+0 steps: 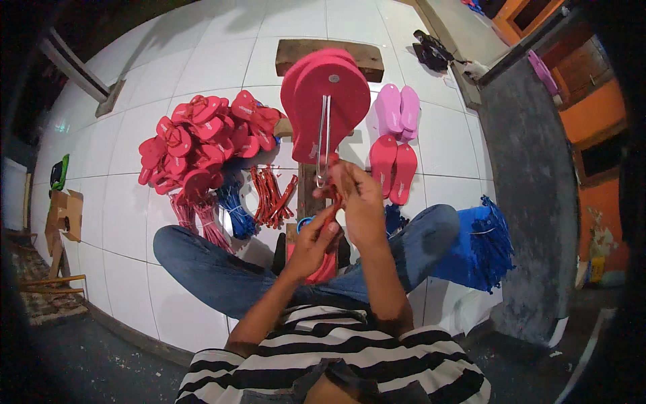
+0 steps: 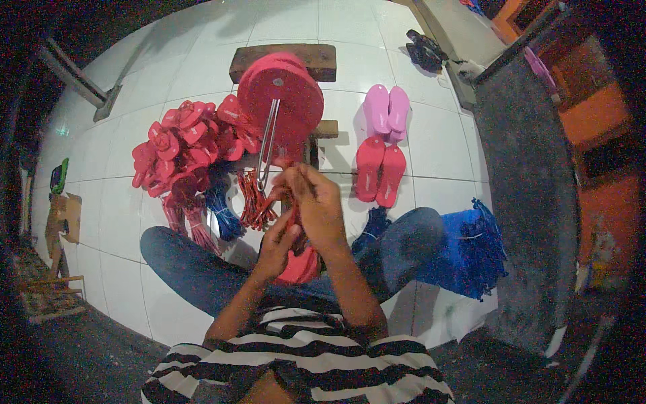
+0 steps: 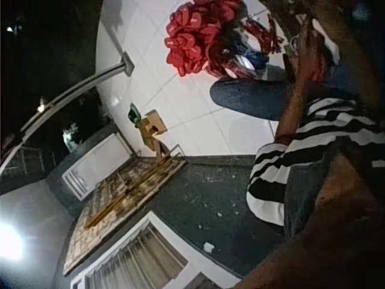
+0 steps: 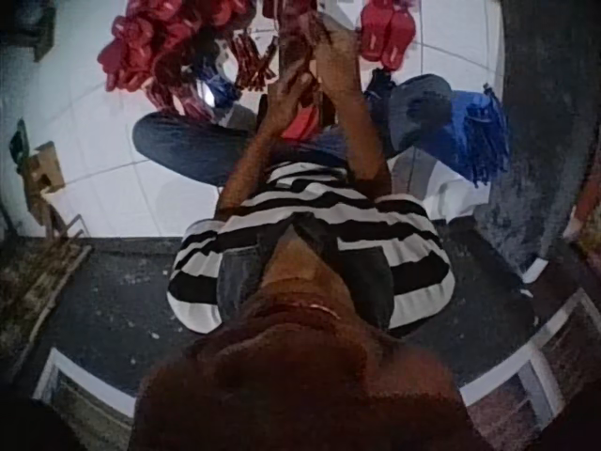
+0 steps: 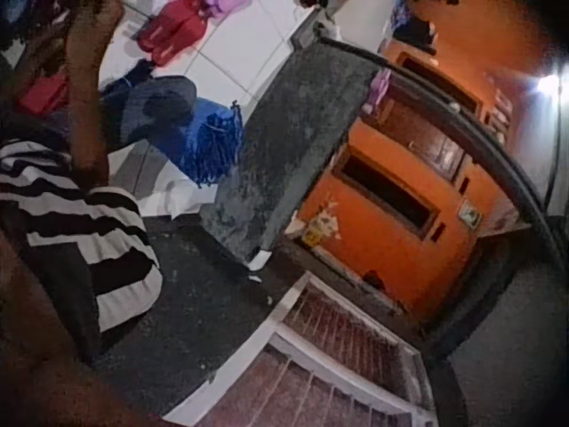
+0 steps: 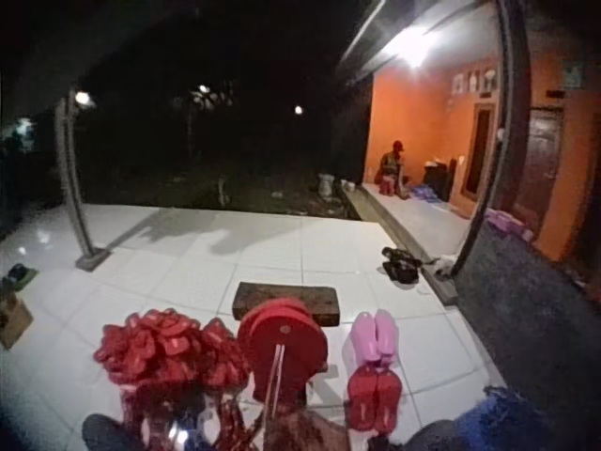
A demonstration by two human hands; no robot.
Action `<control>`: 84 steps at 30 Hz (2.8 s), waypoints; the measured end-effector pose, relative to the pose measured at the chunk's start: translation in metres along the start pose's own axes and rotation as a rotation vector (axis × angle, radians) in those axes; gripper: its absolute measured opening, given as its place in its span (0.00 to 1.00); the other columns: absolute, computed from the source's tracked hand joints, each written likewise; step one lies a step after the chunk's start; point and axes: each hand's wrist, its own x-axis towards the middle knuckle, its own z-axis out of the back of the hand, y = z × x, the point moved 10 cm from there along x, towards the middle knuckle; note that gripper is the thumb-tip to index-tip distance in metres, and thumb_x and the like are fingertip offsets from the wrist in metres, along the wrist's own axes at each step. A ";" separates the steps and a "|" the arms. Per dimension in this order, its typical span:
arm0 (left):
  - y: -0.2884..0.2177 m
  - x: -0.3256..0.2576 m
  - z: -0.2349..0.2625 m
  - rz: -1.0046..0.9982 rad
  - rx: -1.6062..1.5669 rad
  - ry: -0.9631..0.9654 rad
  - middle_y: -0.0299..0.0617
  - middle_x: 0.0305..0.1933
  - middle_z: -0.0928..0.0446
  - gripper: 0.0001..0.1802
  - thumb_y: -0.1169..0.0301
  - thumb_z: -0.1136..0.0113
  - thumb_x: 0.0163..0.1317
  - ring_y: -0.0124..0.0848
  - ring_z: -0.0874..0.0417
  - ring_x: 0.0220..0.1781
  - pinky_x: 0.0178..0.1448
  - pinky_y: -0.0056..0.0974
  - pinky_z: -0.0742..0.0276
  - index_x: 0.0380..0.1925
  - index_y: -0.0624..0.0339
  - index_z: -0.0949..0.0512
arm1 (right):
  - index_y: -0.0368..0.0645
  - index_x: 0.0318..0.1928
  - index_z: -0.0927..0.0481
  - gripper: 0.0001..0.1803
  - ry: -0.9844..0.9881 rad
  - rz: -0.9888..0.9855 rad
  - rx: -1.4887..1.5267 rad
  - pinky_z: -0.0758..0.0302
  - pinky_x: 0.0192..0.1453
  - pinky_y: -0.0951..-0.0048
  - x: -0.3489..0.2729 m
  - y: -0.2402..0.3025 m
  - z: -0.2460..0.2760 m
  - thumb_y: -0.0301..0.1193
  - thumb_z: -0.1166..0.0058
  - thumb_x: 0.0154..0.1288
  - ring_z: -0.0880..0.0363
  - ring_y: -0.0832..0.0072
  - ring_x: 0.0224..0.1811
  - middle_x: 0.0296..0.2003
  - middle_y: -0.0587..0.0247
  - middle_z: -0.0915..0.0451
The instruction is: The person assembles flip-flops by using a manual press tool to insert red straps into pre-cut holes in pink soles, handling multiple soles one at a time and placing them onto a stack.
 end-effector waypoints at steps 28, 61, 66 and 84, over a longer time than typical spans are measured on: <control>-0.243 0.062 0.008 -0.831 0.834 -0.153 0.45 0.37 0.22 0.14 0.75 0.40 0.56 0.41 0.21 0.39 0.44 0.41 0.26 0.43 0.63 0.27 | 0.39 0.47 0.21 0.15 -0.193 0.818 -1.131 0.28 0.42 0.72 -0.055 0.127 -0.053 0.22 0.43 0.58 0.26 0.72 0.40 0.40 0.62 0.23; -0.167 -0.004 0.034 -0.571 0.393 -0.312 0.54 0.48 0.22 0.14 0.82 0.36 0.54 0.36 0.20 0.49 0.55 0.35 0.26 0.40 0.66 0.25 | 0.39 0.47 0.28 0.24 0.202 -0.448 -0.211 0.29 0.32 0.67 -0.070 -0.049 -0.015 0.50 0.54 0.68 0.24 0.67 0.32 0.38 0.57 0.24; -0.145 -0.015 0.043 -0.656 0.195 -0.172 0.62 0.49 0.25 0.20 0.86 0.45 0.57 0.42 0.22 0.53 0.57 0.43 0.27 0.46 0.62 0.38 | 0.43 0.65 0.41 0.39 0.411 -0.477 1.023 0.31 0.58 0.59 -0.078 -0.059 -0.048 0.61 0.67 0.67 0.30 0.67 0.56 0.53 0.60 0.30; -0.210 -0.030 0.010 -1.027 0.643 -0.150 0.48 0.40 0.22 0.18 0.78 0.33 0.43 0.35 0.19 0.39 0.41 0.33 0.22 0.38 0.60 0.20 | 0.46 0.45 0.27 0.15 0.204 0.885 -0.730 0.33 0.55 0.61 -0.038 0.094 -0.030 0.32 0.47 0.57 0.22 0.62 0.47 0.44 0.60 0.21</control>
